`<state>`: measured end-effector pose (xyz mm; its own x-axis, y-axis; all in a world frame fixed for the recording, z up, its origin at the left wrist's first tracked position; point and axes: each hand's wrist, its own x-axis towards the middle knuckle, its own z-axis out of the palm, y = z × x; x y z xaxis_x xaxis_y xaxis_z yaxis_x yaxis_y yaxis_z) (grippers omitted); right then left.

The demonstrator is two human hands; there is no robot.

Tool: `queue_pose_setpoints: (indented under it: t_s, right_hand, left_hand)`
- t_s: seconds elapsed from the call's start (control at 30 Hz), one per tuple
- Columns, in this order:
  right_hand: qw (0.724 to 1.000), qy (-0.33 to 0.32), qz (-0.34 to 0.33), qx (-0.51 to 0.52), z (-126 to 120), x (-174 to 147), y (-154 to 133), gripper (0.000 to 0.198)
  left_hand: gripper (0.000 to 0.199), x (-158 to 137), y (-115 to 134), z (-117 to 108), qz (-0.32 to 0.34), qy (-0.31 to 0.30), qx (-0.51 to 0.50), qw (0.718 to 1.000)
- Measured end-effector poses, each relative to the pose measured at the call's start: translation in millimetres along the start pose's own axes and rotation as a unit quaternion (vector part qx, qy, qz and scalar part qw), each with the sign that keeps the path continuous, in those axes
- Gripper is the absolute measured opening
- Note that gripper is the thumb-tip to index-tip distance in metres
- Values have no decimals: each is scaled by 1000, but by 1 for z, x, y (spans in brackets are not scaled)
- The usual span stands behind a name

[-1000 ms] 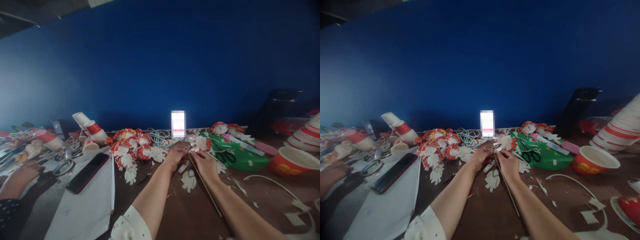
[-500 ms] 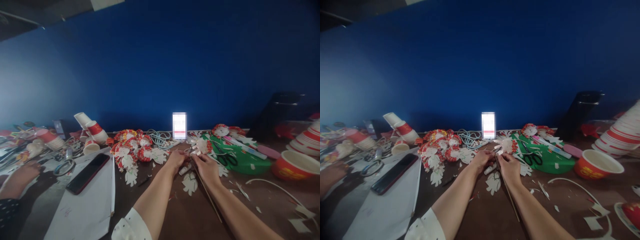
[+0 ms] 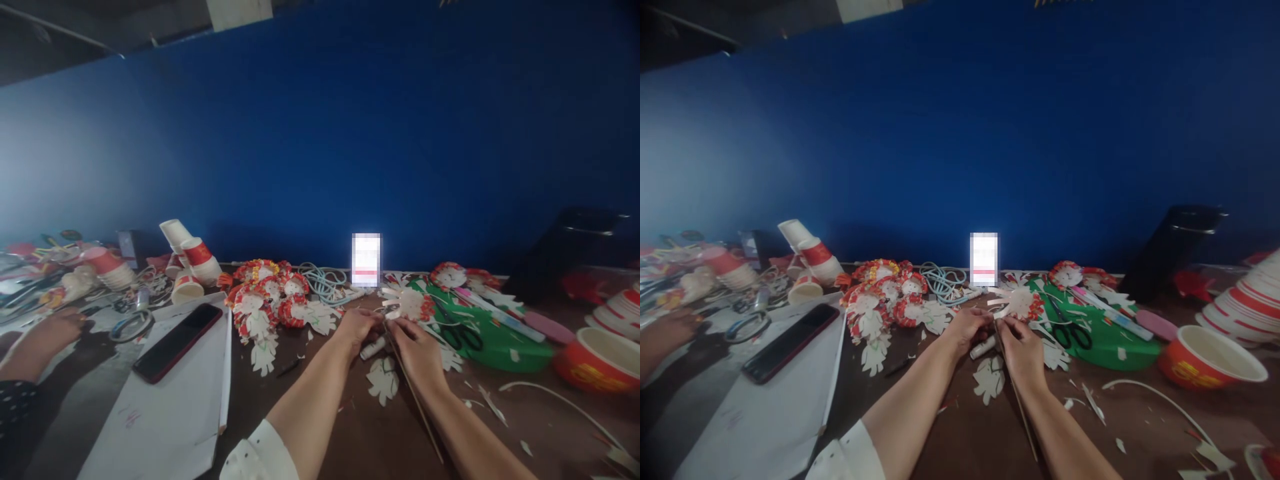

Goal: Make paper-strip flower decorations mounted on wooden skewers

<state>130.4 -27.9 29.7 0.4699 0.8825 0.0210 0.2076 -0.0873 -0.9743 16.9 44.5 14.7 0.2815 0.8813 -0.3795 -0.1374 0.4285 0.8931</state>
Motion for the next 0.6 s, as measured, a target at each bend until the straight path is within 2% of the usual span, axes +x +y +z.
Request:
queue_pose_setpoints:
  t_s: [0.13, 0.37, 0.6]
  right_hand:
    - [1000, -6, -14, 1, 1, -1, 3, 39]
    - [998, -37, -43, -7, 6, -5, 7, 47]
    - [998, -51, -16, -41, 6, -6, 5, 56]
  left_hand:
    - [21, 4, -3, -1, 6, 0, -12, 1000]
    - [24, 7, -5, -3, 9, 12, -32, 999]
    - [20, 8, -5, -3, 3, 17, -53, 998]
